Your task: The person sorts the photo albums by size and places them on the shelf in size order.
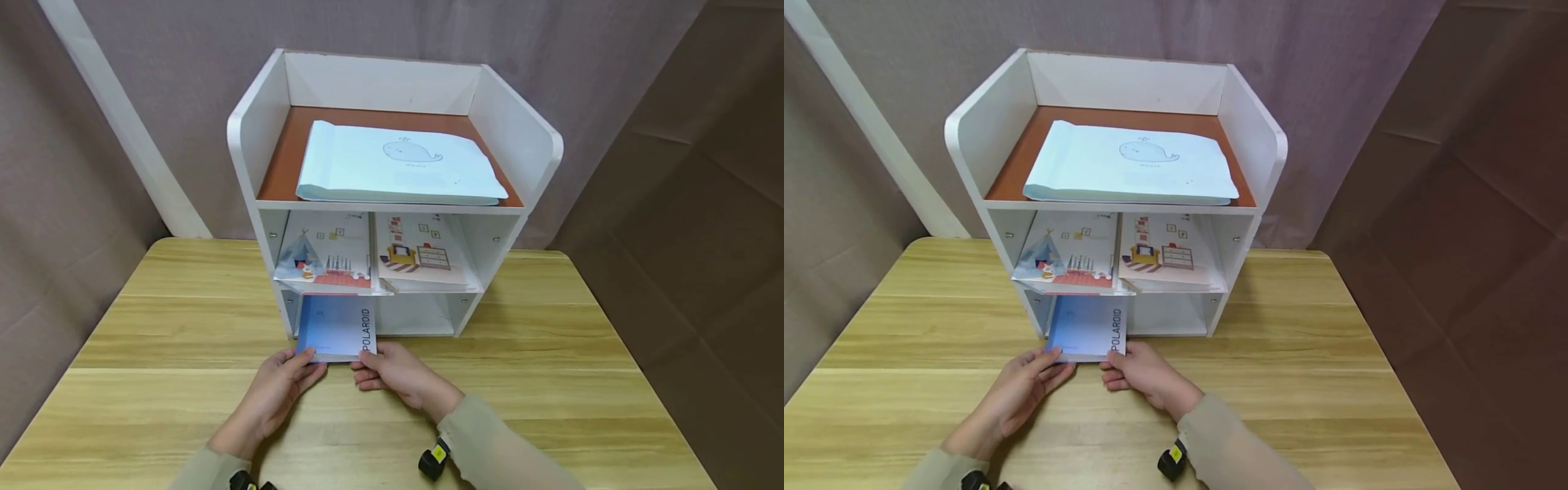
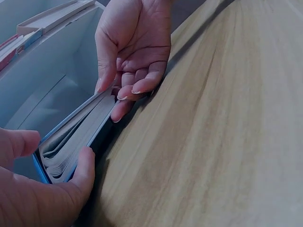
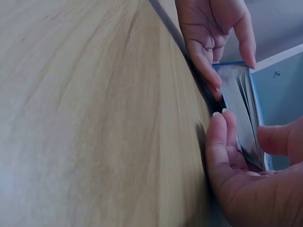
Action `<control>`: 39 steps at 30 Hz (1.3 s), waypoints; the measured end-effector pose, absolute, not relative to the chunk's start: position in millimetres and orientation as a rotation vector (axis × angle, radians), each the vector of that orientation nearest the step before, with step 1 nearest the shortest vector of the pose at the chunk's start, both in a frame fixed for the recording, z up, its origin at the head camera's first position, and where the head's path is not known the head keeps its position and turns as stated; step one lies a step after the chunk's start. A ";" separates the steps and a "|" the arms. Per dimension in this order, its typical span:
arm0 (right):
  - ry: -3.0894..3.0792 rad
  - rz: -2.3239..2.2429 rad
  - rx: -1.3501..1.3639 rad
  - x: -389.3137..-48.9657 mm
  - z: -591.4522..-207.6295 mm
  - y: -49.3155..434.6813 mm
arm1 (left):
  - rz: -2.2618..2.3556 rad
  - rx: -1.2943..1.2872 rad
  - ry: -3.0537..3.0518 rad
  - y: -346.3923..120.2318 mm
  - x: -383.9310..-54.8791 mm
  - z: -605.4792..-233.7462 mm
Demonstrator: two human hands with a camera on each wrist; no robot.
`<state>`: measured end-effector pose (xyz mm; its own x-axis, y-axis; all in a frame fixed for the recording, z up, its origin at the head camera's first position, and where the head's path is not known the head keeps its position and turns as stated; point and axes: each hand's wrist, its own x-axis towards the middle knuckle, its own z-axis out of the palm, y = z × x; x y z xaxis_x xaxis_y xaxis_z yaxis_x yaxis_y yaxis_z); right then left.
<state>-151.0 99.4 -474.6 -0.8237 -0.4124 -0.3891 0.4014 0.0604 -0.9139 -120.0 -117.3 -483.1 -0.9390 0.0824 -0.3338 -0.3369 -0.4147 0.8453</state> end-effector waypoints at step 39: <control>1.916 -1.802 0.233 -168.3 -473.0 77.5 | 2.318 -0.414 1.651 -123.1 -149.7 -489.5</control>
<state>-168.3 77.5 -473.0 -0.8625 -0.2079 -0.4614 0.4479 0.1109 -0.8872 -149.7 -123.1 -489.5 -0.9241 0.0497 -0.3788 -0.3742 -0.3174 0.8713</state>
